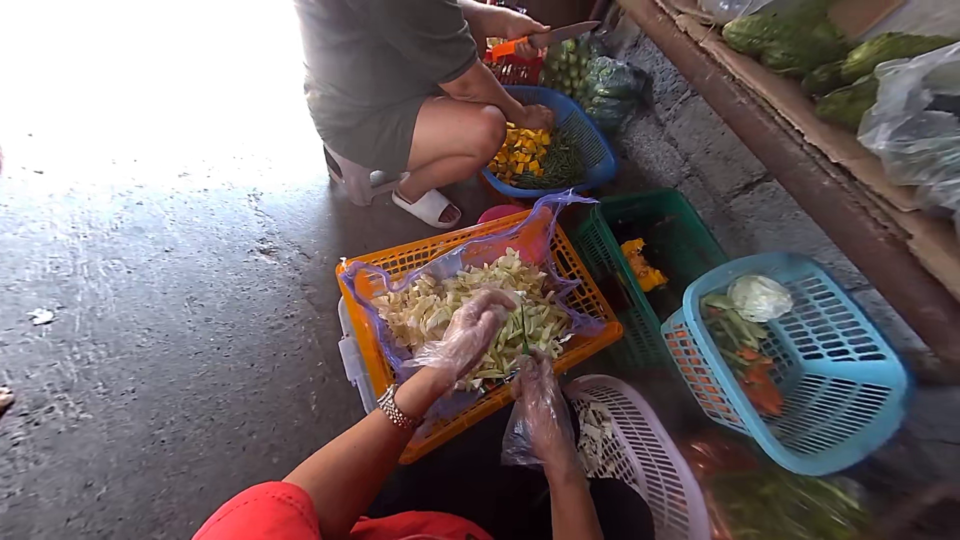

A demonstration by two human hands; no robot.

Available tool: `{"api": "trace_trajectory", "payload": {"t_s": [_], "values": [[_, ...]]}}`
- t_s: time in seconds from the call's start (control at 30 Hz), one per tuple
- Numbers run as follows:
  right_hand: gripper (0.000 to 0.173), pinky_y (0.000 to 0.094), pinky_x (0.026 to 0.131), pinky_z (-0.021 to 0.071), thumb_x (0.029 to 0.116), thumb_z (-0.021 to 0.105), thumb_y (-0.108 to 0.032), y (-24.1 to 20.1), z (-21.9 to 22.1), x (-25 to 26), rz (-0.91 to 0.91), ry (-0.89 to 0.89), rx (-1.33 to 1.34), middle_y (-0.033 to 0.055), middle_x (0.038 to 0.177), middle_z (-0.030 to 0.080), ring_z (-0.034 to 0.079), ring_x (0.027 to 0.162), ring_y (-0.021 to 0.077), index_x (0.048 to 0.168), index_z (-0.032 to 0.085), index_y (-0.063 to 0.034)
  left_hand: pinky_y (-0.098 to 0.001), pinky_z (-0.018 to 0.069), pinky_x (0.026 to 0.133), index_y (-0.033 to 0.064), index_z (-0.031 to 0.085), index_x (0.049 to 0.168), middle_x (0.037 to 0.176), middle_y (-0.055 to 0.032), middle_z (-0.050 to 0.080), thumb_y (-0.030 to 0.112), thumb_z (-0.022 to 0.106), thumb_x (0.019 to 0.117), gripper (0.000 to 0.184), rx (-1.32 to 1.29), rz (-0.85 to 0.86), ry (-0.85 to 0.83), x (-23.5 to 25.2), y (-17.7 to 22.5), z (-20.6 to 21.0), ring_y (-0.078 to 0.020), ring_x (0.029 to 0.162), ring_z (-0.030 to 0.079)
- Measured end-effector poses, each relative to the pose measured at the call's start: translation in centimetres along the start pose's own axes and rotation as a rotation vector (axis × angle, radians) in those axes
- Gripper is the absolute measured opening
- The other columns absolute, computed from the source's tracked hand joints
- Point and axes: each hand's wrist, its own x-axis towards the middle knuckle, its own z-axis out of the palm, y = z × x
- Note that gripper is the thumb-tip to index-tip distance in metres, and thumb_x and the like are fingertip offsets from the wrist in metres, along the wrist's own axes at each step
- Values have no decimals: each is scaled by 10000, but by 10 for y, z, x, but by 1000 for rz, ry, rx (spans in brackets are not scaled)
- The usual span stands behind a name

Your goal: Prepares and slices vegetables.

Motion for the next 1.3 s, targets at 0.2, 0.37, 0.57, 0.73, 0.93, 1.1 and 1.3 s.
{"api": "trace_trajectory", "payload": {"t_s": [0.2, 0.37, 0.57, 0.73, 0.93, 1.1, 1.3], "values": [[395, 437, 766, 540, 1080, 453, -231, 6, -2, -4, -84, 39, -233, 150, 967, 671, 647, 793, 231, 1399, 513, -7, -531, 484, 931, 103, 701, 1263, 1171, -232, 646, 170, 435, 1008, 374, 583, 122, -284, 2, 7, -5, -372, 1086, 627], [392, 438, 786, 543, 1073, 473, -228, 8, -3, -8, -82, 24, -275, 157, 974, 670, 656, 815, 241, 1391, 517, -3, -509, 488, 941, 80, 651, 1344, 1211, -246, 635, 172, 455, 1015, 394, 476, 114, -278, 0, 1, -1, -354, 1073, 631], [399, 220, 637, 481, 1086, 358, -214, 3, -3, -21, -106, 59, 52, -18, 748, 541, 519, 642, 35, 1311, 569, 39, -157, 417, 524, 55, 588, 1135, 784, 52, 553, 146, 348, 1069, 265, -421, -180, -54, 1, 3, -3, 0, 577, 477], [392, 231, 663, 501, 1059, 438, -225, 11, 19, -30, -378, 117, -38, 71, 839, 642, 556, 669, 54, 1220, 635, 73, -137, 390, 464, 117, 545, 1007, 634, 66, 495, 174, 262, 1105, 305, -793, -228, 85, 3, -14, 4, -2, 476, 422], [424, 366, 839, 571, 1038, 471, -259, 7, 32, -30, -464, 164, -252, 178, 988, 726, 719, 905, 225, 1211, 662, 78, -162, 476, 560, 106, 564, 1010, 747, 40, 571, 171, 307, 1110, 283, -764, -255, 229, 0, -7, 15, -24, 606, 546], [426, 422, 879, 564, 1044, 478, -256, 6, 32, -27, -397, 139, -282, 202, 1038, 724, 719, 957, 276, 1250, 648, 76, -185, 507, 618, 98, 567, 1034, 786, 30, 582, 165, 296, 1112, 290, -746, -239, 250, -4, -3, 21, -36, 666, 572], [410, 424, 862, 572, 1041, 483, -236, 8, 32, -24, -423, 174, -318, 204, 1011, 727, 726, 930, 285, 1230, 653, 87, -188, 507, 631, 77, 574, 1087, 834, 17, 599, 153, 321, 1104, 264, -720, -214, 254, -2, -7, 23, -37, 711, 587]]}}
